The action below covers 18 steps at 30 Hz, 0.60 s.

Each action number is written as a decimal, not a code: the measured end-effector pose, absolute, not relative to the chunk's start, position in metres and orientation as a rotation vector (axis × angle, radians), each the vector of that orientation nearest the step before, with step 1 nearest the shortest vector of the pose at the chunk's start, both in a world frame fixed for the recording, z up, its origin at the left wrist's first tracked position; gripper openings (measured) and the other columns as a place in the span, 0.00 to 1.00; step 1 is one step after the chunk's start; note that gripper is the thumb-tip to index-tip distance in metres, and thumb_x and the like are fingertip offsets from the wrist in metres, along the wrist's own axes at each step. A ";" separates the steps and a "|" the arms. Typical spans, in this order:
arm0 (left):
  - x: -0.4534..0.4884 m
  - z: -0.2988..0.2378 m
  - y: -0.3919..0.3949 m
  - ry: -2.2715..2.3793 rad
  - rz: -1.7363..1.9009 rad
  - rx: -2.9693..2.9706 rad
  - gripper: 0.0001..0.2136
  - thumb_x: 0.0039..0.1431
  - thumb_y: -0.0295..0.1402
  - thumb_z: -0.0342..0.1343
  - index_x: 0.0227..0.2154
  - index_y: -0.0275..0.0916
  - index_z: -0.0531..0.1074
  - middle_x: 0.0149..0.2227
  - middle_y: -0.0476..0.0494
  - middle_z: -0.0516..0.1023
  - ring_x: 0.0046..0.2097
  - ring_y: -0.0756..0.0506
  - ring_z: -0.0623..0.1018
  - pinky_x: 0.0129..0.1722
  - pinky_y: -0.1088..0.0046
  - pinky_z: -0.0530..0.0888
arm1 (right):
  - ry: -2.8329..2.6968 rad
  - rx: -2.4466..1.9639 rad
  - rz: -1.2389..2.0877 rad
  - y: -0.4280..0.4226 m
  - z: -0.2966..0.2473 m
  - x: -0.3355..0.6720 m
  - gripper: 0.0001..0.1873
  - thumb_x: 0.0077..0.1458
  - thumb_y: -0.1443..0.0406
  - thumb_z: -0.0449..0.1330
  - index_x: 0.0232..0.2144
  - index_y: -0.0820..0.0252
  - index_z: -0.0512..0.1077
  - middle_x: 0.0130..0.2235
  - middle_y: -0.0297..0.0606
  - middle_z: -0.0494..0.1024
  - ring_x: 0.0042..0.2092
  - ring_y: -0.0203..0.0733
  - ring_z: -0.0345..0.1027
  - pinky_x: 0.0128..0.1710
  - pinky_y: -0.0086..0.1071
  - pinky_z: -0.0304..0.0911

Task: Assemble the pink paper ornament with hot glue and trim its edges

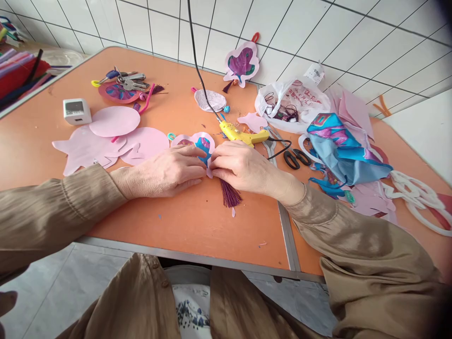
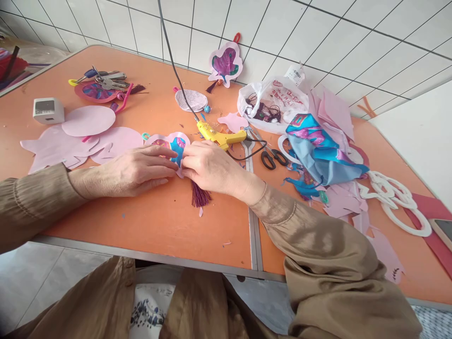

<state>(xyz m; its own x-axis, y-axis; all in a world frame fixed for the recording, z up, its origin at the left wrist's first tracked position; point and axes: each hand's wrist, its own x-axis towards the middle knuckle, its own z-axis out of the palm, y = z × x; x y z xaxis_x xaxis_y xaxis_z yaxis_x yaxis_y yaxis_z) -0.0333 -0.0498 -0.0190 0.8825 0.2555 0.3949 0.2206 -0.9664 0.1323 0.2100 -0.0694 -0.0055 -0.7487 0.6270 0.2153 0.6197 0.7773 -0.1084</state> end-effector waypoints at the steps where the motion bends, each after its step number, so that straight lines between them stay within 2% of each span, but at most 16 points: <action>1: -0.033 -0.020 -0.049 0.339 0.645 2.991 0.13 0.73 0.31 0.47 0.40 0.39 0.77 0.44 0.40 0.84 0.54 0.41 0.78 0.56 0.59 0.75 | -2.713 -0.988 0.048 -0.070 -0.006 0.209 0.12 0.65 0.67 0.58 0.29 0.52 0.76 0.37 0.39 0.80 0.42 0.48 0.71 0.44 0.45 0.68; 5: -0.032 -0.023 -0.048 0.217 0.640 3.073 0.13 0.73 0.30 0.47 0.41 0.36 0.78 0.44 0.36 0.82 0.52 0.38 0.79 0.53 0.58 0.76 | -2.656 -1.054 0.068 -0.072 -0.010 0.206 0.11 0.65 0.66 0.59 0.28 0.53 0.75 0.37 0.40 0.79 0.42 0.50 0.71 0.44 0.47 0.68; 11: -0.030 -0.020 -0.052 0.316 0.516 3.109 0.14 0.74 0.31 0.45 0.38 0.38 0.77 0.43 0.37 0.81 0.53 0.38 0.78 0.53 0.59 0.75 | -2.637 -1.088 0.071 -0.075 -0.011 0.202 0.13 0.62 0.68 0.62 0.25 0.55 0.73 0.35 0.40 0.76 0.42 0.50 0.70 0.44 0.47 0.66; 18: -0.031 -0.020 -0.052 0.304 0.451 3.125 0.14 0.74 0.32 0.43 0.44 0.37 0.76 0.45 0.37 0.80 0.54 0.38 0.77 0.53 0.61 0.75 | -2.656 -1.030 0.166 -0.070 -0.006 0.205 0.15 0.59 0.76 0.58 0.26 0.55 0.76 0.36 0.39 0.81 0.41 0.47 0.72 0.42 0.43 0.67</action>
